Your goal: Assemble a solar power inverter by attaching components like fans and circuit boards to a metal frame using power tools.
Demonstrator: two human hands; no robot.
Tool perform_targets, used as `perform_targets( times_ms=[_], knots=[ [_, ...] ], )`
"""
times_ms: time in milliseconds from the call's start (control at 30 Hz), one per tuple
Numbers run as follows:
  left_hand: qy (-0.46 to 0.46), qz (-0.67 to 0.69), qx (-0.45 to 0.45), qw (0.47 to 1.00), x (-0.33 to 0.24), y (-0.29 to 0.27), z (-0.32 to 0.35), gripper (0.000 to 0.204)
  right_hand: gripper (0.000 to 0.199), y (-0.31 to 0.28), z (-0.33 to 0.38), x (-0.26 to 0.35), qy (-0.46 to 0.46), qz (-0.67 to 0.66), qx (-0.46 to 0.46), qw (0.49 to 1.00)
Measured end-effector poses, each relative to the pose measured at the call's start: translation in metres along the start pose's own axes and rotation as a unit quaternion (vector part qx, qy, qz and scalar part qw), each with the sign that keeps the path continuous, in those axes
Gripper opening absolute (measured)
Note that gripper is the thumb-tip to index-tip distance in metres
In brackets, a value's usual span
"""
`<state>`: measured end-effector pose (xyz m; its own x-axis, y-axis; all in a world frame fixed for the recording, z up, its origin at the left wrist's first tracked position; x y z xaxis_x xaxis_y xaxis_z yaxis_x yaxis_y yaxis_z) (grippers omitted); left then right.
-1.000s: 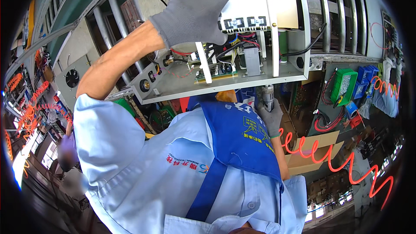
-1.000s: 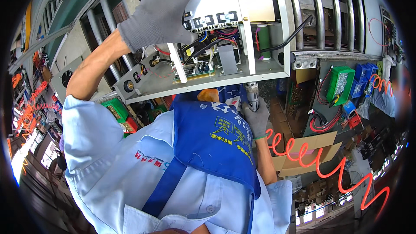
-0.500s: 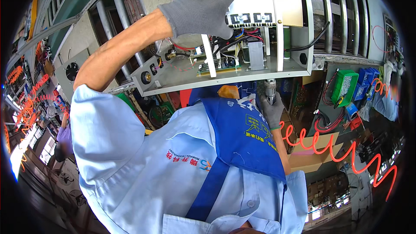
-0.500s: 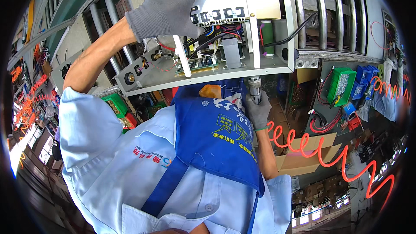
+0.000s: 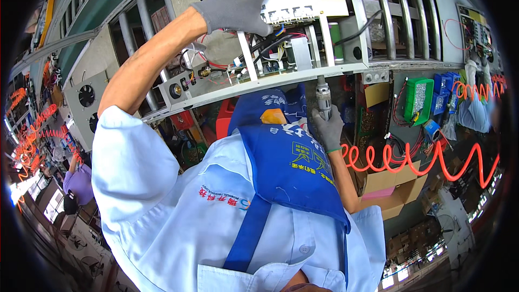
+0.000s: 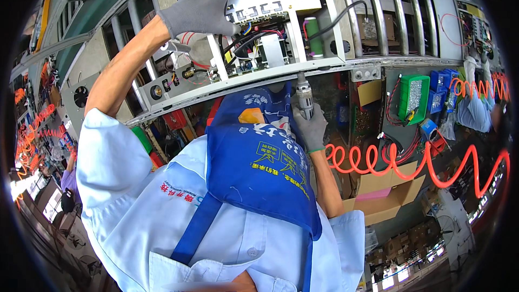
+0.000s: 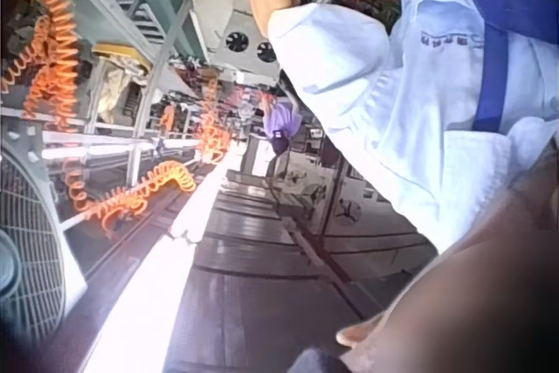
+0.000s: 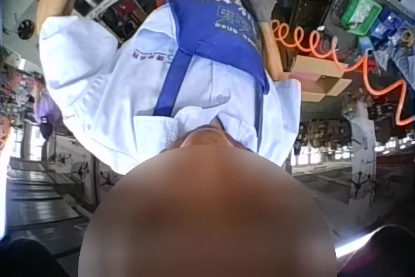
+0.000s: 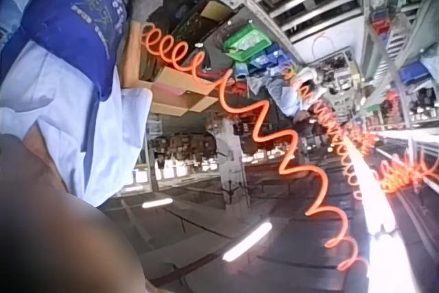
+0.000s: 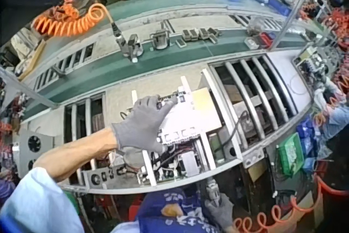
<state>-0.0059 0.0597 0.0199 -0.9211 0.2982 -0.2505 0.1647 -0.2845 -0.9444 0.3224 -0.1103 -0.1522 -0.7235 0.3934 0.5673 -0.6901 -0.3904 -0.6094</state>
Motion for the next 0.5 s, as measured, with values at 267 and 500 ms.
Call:
perform_targets(
  times_ms=[267,500],
  knots=[
    [0.186,0.085,-0.199,0.958,-0.011,-0.011,0.026,0.122,0.039,0.005,0.012,0.0,0.002,-0.035,0.009,0.999],
    [0.049,0.001,-0.449,0.892,-0.059,-0.019,0.057,0.052,0.041,-0.007,0.032,-0.054,-0.003,-0.015,-0.011,1.0]
  ],
)
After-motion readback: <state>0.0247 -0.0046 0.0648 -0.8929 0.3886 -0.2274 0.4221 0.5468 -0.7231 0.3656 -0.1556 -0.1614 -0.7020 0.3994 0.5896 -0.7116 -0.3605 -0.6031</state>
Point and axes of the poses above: each hand's wrist, its own z-axis away from the middle knuckle, its own y-axis out of the palm, x = y × z, the point moved 8 cm from there along -z, towards the middle knuckle, and after that the axes turned 4 degrees about y, right-handed, at the moved point
